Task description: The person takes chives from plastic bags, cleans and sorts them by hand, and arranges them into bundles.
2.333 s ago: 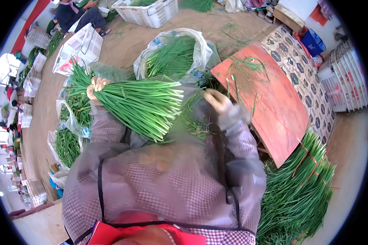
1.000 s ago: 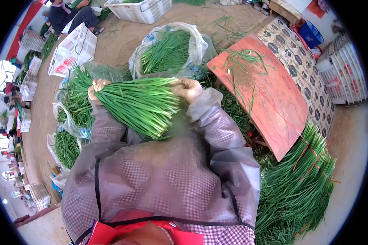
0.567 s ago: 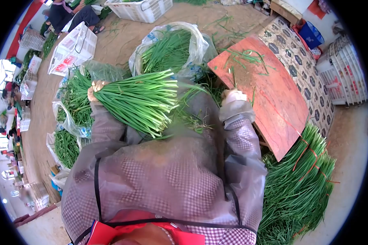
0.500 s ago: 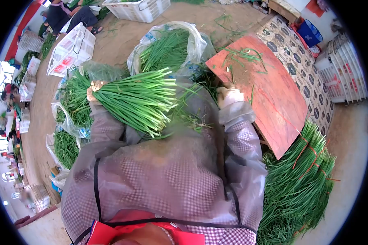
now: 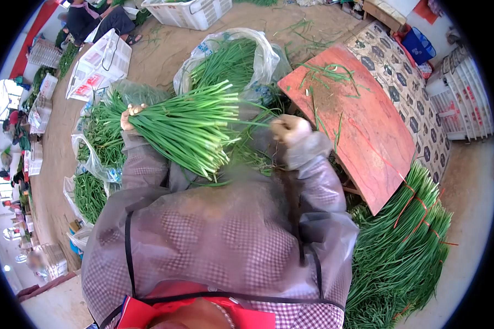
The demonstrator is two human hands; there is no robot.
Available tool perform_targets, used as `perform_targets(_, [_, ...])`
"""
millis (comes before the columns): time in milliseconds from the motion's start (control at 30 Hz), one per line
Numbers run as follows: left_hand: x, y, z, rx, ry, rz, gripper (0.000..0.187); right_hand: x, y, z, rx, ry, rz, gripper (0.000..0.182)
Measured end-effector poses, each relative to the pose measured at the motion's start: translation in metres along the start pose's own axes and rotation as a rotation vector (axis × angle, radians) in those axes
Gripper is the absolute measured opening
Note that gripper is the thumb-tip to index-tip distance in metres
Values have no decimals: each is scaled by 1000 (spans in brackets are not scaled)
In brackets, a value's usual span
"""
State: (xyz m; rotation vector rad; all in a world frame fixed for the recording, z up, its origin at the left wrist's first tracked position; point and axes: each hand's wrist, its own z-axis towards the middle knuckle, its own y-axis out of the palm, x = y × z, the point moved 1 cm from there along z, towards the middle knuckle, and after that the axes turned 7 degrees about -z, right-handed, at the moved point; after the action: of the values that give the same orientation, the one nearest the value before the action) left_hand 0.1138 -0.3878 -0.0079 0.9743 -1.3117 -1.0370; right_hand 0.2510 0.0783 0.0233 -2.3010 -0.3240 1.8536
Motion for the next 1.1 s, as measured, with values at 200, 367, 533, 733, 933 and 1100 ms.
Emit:
perform_targets(200, [19,-49,25,-41,-98,113,10,15,-60,-7,-168,293,-1307,70])
perform_targets(367, [7,-35,27,60,-110,158,9,-33,51,5,-144,-310,-495,103])
perform_targets(533, [12,-46,25,87,-89,232,14,18,89,32,-265,-276,-94,38])
perform_targets(733, [6,-50,27,241,-16,181,13,55,14,25,-85,-245,104,22])
perform_targets(933, [10,-55,33,214,120,673,14,-16,16,14,-75,-331,182,30])
perform_targets(1100, [-12,-7,15,315,189,572,15,-63,86,31,-240,133,696,23])
